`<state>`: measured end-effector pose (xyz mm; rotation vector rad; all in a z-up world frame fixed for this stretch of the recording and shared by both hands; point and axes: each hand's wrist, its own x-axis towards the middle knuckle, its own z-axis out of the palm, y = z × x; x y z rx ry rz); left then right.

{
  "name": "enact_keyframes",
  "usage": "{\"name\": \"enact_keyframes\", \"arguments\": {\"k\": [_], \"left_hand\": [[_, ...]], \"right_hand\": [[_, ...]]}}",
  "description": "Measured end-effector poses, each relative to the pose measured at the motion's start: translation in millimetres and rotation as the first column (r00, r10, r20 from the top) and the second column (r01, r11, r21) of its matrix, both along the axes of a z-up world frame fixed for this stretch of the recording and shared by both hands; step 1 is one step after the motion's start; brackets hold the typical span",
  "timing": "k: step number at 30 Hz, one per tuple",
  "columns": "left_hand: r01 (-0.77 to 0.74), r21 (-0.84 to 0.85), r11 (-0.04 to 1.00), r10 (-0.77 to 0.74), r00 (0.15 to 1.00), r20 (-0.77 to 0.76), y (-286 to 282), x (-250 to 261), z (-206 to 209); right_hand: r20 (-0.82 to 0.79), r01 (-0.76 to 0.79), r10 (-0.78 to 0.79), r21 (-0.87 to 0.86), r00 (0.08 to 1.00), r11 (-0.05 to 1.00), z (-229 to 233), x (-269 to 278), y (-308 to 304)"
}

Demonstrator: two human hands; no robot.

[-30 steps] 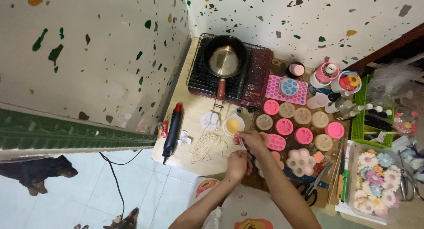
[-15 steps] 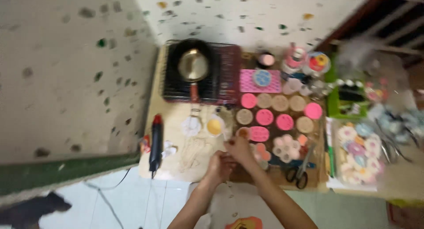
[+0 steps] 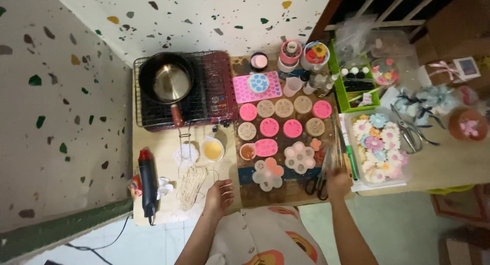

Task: Preparing and pouring melted wax into various flower-shaped silicone molds to create candles.

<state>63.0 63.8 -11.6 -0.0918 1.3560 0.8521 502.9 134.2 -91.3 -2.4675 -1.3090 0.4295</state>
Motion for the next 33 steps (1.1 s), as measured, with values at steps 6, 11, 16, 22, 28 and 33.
{"name": "enact_keyframes", "arguments": {"k": [6,11,16,22,28,33], "left_hand": [[-0.09,-0.032,0.995,0.092,0.993,0.074,-3.6,3.7,-30.7],[-0.004,-0.056,0.998,0.001,0.998,-0.067,-7.6,14.3,-5.9],[-0.114,-0.023,0.993,0.115,0.992,0.05,-18.0,9.5,-9.5],[-0.134,0.016,0.991,0.134,0.991,0.004,-27.7,3.9,-0.3],[-0.2,0.005,0.98,0.2,0.978,0.054,-29.0,-0.9,-10.9],[-0.169,0.022,0.985,0.168,0.985,0.042,-17.7,4.1,-8.8]], "right_hand": [[0.224,-0.425,0.395,0.103,0.891,0.899,74.8,-89.5,13.1],[-0.251,-0.793,0.872,0.365,0.421,0.488,114.1,-205.0,23.1],[-0.109,-0.825,0.898,0.361,0.426,0.435,56.9,-233.9,49.2],[-0.447,-0.703,0.705,0.207,0.55,0.68,113.0,-242.3,81.0],[-0.117,-0.857,0.908,0.301,0.402,0.418,101.9,-229.6,89.1],[-0.151,-0.912,0.91,0.084,0.387,0.402,111.8,-234.3,86.2]]}}
